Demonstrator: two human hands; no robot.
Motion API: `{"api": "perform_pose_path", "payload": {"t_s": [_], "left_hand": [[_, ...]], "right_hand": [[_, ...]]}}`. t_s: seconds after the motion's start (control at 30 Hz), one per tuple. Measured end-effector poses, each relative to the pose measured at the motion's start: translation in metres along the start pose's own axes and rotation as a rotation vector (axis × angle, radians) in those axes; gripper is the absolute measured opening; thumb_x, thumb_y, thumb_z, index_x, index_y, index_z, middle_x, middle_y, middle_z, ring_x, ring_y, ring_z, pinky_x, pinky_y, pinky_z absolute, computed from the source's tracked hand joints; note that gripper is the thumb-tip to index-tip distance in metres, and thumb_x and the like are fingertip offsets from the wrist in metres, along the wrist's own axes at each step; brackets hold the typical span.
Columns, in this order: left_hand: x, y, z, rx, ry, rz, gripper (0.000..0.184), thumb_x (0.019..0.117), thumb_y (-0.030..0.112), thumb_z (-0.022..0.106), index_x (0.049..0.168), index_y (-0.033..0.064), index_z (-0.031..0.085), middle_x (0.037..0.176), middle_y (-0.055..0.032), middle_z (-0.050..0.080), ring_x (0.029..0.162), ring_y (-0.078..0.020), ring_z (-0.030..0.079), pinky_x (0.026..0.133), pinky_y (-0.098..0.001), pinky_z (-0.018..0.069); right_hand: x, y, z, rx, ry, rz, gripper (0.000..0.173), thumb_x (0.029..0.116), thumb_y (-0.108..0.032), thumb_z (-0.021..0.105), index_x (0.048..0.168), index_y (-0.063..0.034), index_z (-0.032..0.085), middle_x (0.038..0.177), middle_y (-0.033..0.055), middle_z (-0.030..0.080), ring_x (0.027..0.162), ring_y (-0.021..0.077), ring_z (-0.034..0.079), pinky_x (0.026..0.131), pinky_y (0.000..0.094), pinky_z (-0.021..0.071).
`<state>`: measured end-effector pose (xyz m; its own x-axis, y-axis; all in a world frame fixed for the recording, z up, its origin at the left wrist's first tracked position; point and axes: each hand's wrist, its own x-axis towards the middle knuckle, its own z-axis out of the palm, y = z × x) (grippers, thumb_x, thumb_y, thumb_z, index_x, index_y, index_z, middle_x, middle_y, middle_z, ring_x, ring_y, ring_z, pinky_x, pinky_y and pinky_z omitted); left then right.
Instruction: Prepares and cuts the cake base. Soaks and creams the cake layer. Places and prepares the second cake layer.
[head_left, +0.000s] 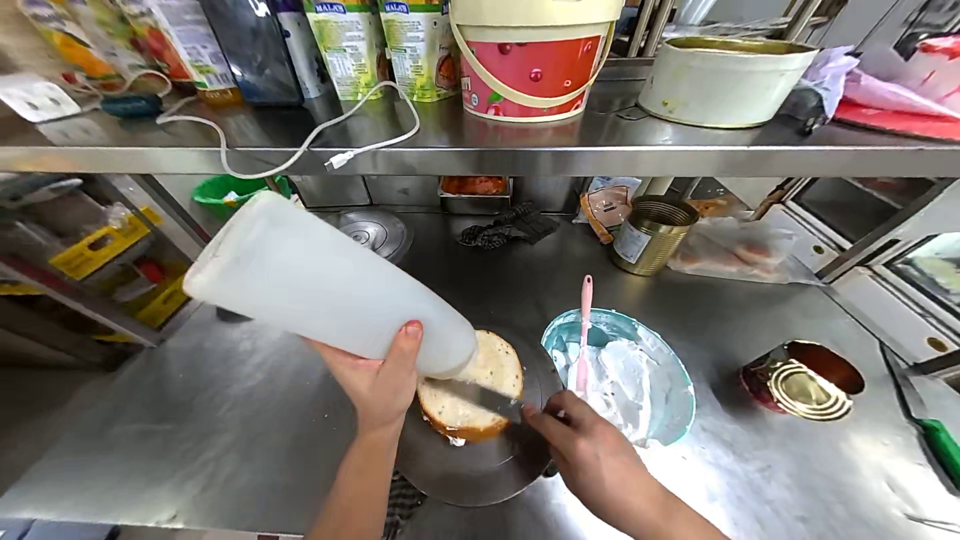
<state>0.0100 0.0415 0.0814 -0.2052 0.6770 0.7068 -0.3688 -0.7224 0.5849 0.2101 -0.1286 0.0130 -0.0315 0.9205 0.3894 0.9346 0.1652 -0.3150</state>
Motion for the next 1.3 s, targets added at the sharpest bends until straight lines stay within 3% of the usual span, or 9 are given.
{"api": "perform_pose_path", "payload": {"t_s": [0.1,0.2,0.53,0.67,0.8,0.97,1.07,1.17,1.3], "left_hand": [[0.006,-0.012,0.013,-0.010,-0.005,0.015,0.101,0.0759,0.013,0.088,0.148,0.0127,0.017,0.126,0.0006,0.061,0.111,-0.0153,0.067,0.095,-0.0380,0.0606],[0.016,-0.017,0.018,0.010,0.007,0.029,0.103,0.0766,0.010,0.085,0.150,0.0089,0.013,0.127,-0.0027,0.058,0.113,-0.0168,0.066,0.097,-0.0390,0.0597],[0.034,-0.016,-0.026,0.203,0.010,0.036,0.118,0.0743,0.013,0.086,0.154,0.0001,0.000,0.136,-0.0078,0.053,0.120,-0.0159,0.063,0.100,-0.0365,0.0577],[0.023,0.005,-0.041,0.203,-0.020,-0.022,0.115,0.0751,0.016,0.087,0.153,0.0047,0.004,0.134,-0.0028,0.055,0.118,-0.0145,0.064,0.099,-0.0360,0.0584],[0.005,0.029,-0.050,0.209,-0.026,-0.083,0.110,0.0709,0.021,0.091,0.148,0.0110,0.014,0.125,0.0057,0.061,0.109,-0.0094,0.068,0.093,-0.0315,0.0613],[-0.013,0.044,-0.050,0.184,0.023,-0.078,0.099,0.0695,0.024,0.092,0.141,0.0163,0.025,0.116,0.0098,0.066,0.101,-0.0072,0.070,0.085,-0.0290,0.0634],[-0.015,0.046,-0.046,0.163,0.041,-0.021,0.092,0.0706,0.023,0.092,0.138,0.0213,0.030,0.114,0.0129,0.067,0.101,-0.0058,0.070,0.084,-0.0274,0.0629],[-0.012,0.043,-0.043,0.164,0.063,0.027,0.091,0.0721,0.022,0.091,0.139,0.0193,0.030,0.115,0.0115,0.067,0.103,-0.0069,0.070,0.087,-0.0287,0.0623],[0.002,0.038,-0.052,0.190,0.156,0.052,0.096,0.0751,0.015,0.086,0.144,0.0114,0.019,0.118,0.0055,0.062,0.106,-0.0102,0.068,0.090,-0.0323,0.0614]], "right_hand": [[0.009,0.006,0.002,-0.086,0.073,-0.004,0.040,0.0878,0.000,0.064,0.122,-0.0189,0.075,0.102,0.0161,0.069,0.080,0.0305,0.071,0.061,0.0443,0.0609],[0.016,0.006,-0.001,-0.009,-0.018,0.100,0.038,0.0915,-0.005,0.060,0.124,-0.0184,0.075,0.106,0.0164,0.068,0.084,0.0291,0.071,0.067,0.0450,0.0618],[0.011,0.001,-0.012,0.020,-0.110,0.058,0.040,0.0917,-0.006,0.060,0.127,-0.0212,0.073,0.107,0.0156,0.068,0.084,0.0294,0.071,0.067,0.0451,0.0615],[0.010,0.013,-0.016,-0.050,-0.033,0.165,0.037,0.0901,-0.004,0.062,0.122,-0.0182,0.076,0.105,0.0167,0.068,0.079,0.0300,0.070,0.063,0.0469,0.0608],[-0.008,-0.002,-0.013,0.032,-0.033,0.008,0.040,0.0881,-0.005,0.061,0.122,-0.0206,0.075,0.103,0.0140,0.067,0.078,0.0267,0.070,0.062,0.0421,0.0613],[-0.011,0.008,-0.015,-0.013,0.017,0.108,0.038,0.0876,-0.004,0.061,0.120,-0.0168,0.076,0.102,0.0168,0.068,0.075,0.0287,0.070,0.061,0.0453,0.0609],[-0.018,-0.003,-0.012,0.012,0.005,-0.018,0.039,0.0889,-0.007,0.059,0.121,-0.0220,0.075,0.101,0.0128,0.067,0.076,0.0252,0.069,0.059,0.0408,0.0607],[-0.005,0.002,-0.010,-0.063,0.067,0.022,0.037,0.0893,-0.004,0.061,0.119,-0.0198,0.076,0.099,0.0143,0.068,0.074,0.0276,0.070,0.057,0.0430,0.0597],[-0.004,-0.011,-0.008,0.103,-0.076,0.032,0.039,0.0887,-0.005,0.063,0.123,-0.0184,0.075,0.105,0.0165,0.067,0.079,0.0279,0.070,0.063,0.0433,0.0617]]}}
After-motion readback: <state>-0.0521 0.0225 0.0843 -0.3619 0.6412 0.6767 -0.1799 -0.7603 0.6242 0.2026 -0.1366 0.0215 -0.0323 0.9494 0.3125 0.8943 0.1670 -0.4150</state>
